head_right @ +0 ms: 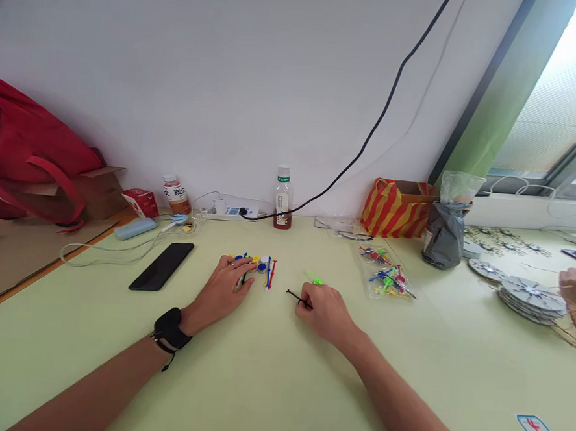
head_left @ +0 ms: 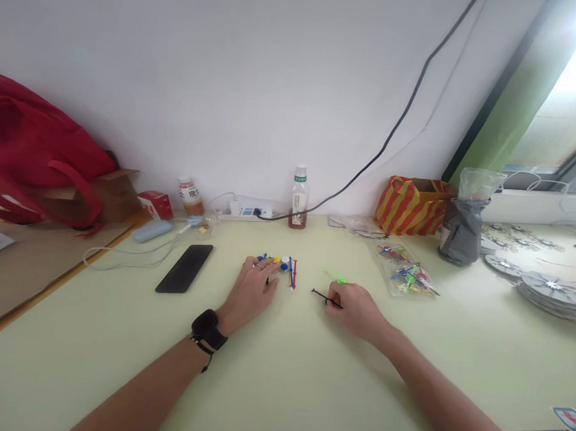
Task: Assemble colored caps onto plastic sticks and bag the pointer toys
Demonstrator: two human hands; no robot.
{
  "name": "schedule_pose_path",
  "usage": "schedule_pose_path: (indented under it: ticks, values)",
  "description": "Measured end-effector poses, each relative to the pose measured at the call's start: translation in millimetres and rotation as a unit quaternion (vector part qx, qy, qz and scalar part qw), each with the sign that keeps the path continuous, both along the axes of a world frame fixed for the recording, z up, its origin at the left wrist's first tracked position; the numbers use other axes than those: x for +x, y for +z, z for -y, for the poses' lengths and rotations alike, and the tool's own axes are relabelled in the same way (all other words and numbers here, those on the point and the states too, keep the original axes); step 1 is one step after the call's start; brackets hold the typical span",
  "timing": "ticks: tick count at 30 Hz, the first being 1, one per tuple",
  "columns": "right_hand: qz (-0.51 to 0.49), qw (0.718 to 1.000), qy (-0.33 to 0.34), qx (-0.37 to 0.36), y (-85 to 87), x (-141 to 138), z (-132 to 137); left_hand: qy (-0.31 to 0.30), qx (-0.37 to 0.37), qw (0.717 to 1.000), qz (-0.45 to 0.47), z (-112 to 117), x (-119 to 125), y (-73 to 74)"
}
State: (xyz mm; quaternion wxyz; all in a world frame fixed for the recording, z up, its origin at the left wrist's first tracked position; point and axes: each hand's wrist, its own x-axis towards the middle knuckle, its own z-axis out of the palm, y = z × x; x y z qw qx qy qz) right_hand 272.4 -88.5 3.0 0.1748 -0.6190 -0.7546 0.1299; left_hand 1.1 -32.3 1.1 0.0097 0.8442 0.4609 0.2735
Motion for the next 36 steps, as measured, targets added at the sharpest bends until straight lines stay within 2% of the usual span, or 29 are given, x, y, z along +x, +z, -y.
schedule_pose_path:
  ticks: [5,9,12,18,21,24,28,30,32,36]
  values:
    - [0.071,0.995,-0.061,0.022,-2.0,16,-12,-0.011,-0.015,1.000,-0.011,2,1,0.0]
    - [0.092,0.990,-0.103,0.022,-1.2,27,-19,-0.044,-0.011,0.999,0.010,5,4,1.2]
    - [0.099,0.988,-0.119,0.020,-0.4,28,-21,-0.073,-0.016,0.997,0.021,8,6,2.0]
    - [0.129,0.980,-0.151,0.020,-4.9,35,-27,-0.086,-0.040,0.995,0.036,13,9,5.3]
    - [0.138,0.977,-0.158,0.049,-8.2,42,-30,-0.114,-0.053,0.991,0.054,19,12,6.8]
    - [0.131,0.979,-0.101,0.116,-9.6,39,-29,-0.161,-0.071,0.983,0.051,24,17,7.6]
    - [0.092,0.979,0.096,0.157,-9.6,11,-23,-0.187,-0.077,0.978,0.045,28,23,8.0]
    - [0.082,0.973,0.158,0.149,-9.0,-6,-23,-0.180,-0.061,0.981,0.045,27,24,8.5]
    - [0.081,0.970,0.183,0.140,-7.7,-19,-27,-0.161,-0.035,0.985,0.041,25,23,9.2]
    - [0.074,0.972,0.182,0.127,-4.9,-28,-42,-0.116,-0.005,0.993,0.007,19,16,9.2]
